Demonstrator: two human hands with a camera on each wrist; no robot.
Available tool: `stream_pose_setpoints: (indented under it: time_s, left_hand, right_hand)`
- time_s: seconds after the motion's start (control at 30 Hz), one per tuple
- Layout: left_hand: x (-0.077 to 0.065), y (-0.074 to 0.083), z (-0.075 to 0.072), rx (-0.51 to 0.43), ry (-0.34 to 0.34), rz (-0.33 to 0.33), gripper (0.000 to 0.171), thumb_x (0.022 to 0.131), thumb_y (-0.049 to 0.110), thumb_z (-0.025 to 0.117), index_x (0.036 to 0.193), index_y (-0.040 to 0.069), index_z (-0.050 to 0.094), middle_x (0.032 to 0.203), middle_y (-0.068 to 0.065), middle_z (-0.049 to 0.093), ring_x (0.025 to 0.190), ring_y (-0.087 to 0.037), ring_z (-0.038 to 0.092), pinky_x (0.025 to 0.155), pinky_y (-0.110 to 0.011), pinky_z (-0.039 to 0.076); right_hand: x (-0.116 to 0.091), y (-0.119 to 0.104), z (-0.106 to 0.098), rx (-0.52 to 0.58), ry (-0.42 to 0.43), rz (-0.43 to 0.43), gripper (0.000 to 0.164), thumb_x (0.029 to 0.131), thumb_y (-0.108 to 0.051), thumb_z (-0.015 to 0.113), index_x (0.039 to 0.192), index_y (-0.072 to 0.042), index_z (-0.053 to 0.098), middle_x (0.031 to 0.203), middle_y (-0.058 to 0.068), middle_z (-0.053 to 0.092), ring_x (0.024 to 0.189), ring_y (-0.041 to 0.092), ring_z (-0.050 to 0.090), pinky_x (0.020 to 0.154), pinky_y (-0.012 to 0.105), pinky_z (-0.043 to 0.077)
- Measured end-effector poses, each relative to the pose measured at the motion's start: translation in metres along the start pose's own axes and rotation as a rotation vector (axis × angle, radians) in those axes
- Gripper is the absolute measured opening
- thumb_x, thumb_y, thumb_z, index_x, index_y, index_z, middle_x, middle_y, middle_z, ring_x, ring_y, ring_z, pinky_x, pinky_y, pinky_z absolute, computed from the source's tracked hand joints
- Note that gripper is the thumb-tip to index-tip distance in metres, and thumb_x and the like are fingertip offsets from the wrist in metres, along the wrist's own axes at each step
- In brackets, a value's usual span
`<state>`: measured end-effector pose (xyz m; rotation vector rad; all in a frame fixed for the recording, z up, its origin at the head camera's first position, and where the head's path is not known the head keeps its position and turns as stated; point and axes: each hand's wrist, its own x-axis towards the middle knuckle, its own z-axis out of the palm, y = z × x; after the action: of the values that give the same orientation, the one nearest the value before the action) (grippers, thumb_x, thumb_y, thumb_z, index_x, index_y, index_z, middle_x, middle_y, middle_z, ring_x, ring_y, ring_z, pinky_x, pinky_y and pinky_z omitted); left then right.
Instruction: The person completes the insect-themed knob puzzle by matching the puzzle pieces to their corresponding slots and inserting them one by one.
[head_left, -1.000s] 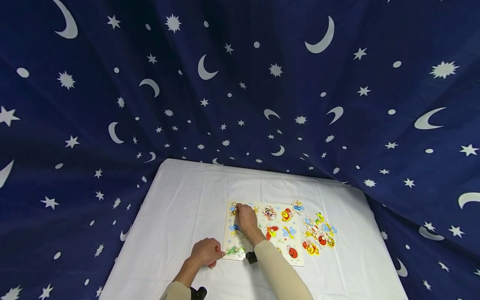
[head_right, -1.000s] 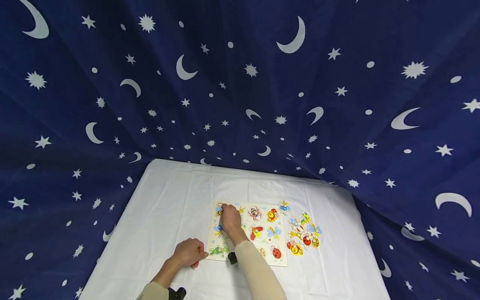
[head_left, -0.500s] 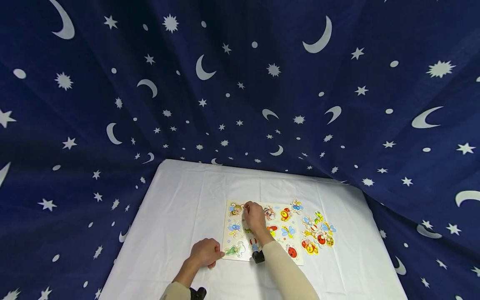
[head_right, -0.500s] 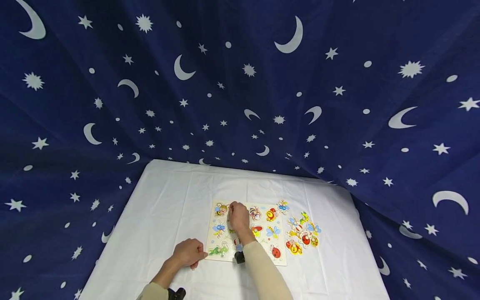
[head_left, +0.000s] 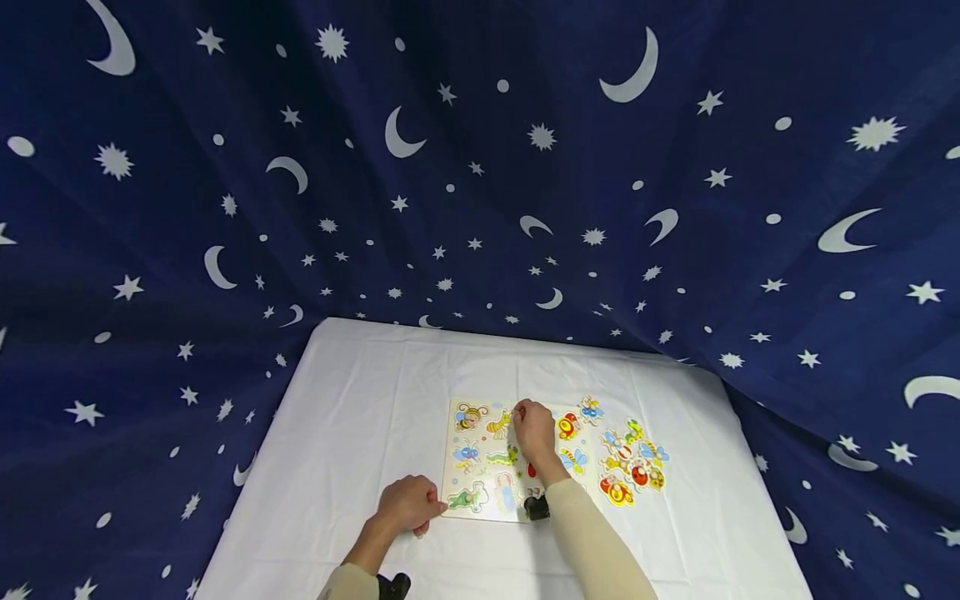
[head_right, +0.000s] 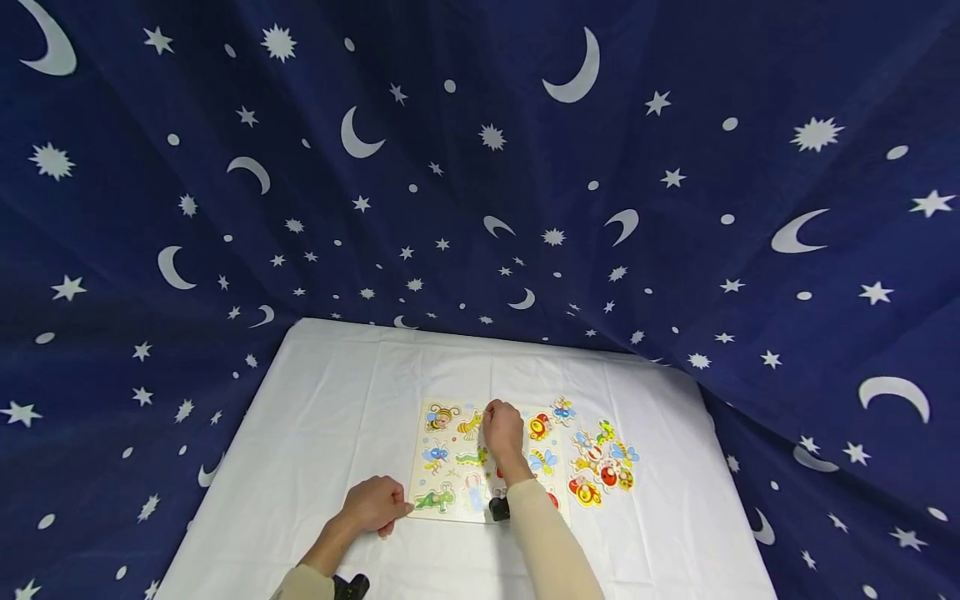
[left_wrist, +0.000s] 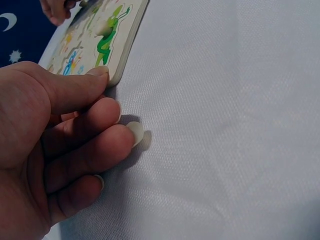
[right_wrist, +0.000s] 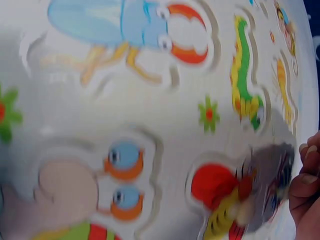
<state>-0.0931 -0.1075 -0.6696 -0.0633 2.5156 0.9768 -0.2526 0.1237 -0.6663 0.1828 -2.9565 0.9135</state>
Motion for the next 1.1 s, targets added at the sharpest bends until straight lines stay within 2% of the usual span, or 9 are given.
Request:
stream_pose_setpoints:
  time_s: [0.13, 0.37, 0.53, 0.67, 0.93, 1.1]
  left_hand:
    - [-0.001, 0.0, 0.0, 0.007, 0.002, -0.002, 0.034, 0.085, 0.034, 0.071, 0.06, 0.019, 0.053, 0.04, 0.007, 0.054, 0.034, -0.01, 0.052, 0.044, -0.027, 0.032]
    - [-0.002, 0.0, -0.004, -0.014, -0.004, 0.003, 0.034, 0.085, 0.033, 0.071, 0.06, 0.019, 0.053, 0.041, 0.006, 0.055, 0.034, -0.01, 0.052, 0.043, -0.027, 0.032]
    - [-0.003, 0.0, -0.003, -0.037, -0.007, 0.023, 0.034, 0.085, 0.032, 0.071, 0.059, 0.019, 0.054, 0.041, 0.005, 0.057, 0.033, -0.009, 0.052, 0.042, -0.027, 0.032]
    - [-0.003, -0.002, -0.002, -0.023, -0.002, 0.036, 0.035, 0.085, 0.033, 0.071, 0.058, 0.019, 0.054, 0.041, 0.005, 0.057, 0.033, -0.009, 0.051, 0.042, -0.028, 0.033]
    - [0.0, -0.005, -0.002, -0.009, -0.001, 0.025, 0.035, 0.085, 0.033, 0.071, 0.059, 0.019, 0.053, 0.04, 0.006, 0.055, 0.033, -0.009, 0.05, 0.043, -0.028, 0.033]
    - [0.0, -0.004, 0.0, -0.014, -0.006, 0.029, 0.035, 0.085, 0.034, 0.071, 0.059, 0.019, 0.053, 0.04, 0.006, 0.056, 0.033, -0.009, 0.052, 0.044, -0.029, 0.035]
  right_hand:
    - [0.002, 0.008, -0.008, 0.003, 0.051, 0.018, 0.004, 0.089, -0.007, 0.064, 0.086, -0.007, 0.067, 0.074, 0.007, 0.066, 0.067, 0.021, 0.061, 0.061, 0.036, 0.047]
    - [0.01, 0.019, -0.02, -0.006, 0.093, 0.049, 0.01, 0.089, -0.009, 0.063, 0.096, -0.005, 0.068, 0.077, 0.009, 0.068, 0.071, 0.027, 0.064, 0.066, 0.042, 0.05]
    - [0.015, 0.031, -0.031, -0.053, 0.102, 0.076, 0.009, 0.09, -0.01, 0.062, 0.096, -0.006, 0.068, 0.077, 0.01, 0.067, 0.071, 0.025, 0.063, 0.066, 0.041, 0.049]
    - [0.016, 0.038, -0.041, -0.048, 0.131, 0.1, 0.011, 0.09, -0.007, 0.061, 0.098, -0.001, 0.067, 0.079, 0.015, 0.066, 0.07, 0.028, 0.063, 0.066, 0.043, 0.049]
    - [0.016, 0.054, -0.052, -0.074, 0.087, 0.198, 0.029, 0.097, -0.017, 0.056, 0.119, 0.001, 0.06, 0.104, 0.022, 0.063, 0.086, 0.036, 0.063, 0.075, 0.051, 0.049]
    - [0.017, 0.068, -0.061, -0.131, 0.064, 0.226, 0.032, 0.096, -0.018, 0.057, 0.118, 0.006, 0.058, 0.106, 0.028, 0.061, 0.093, 0.042, 0.062, 0.08, 0.054, 0.048]
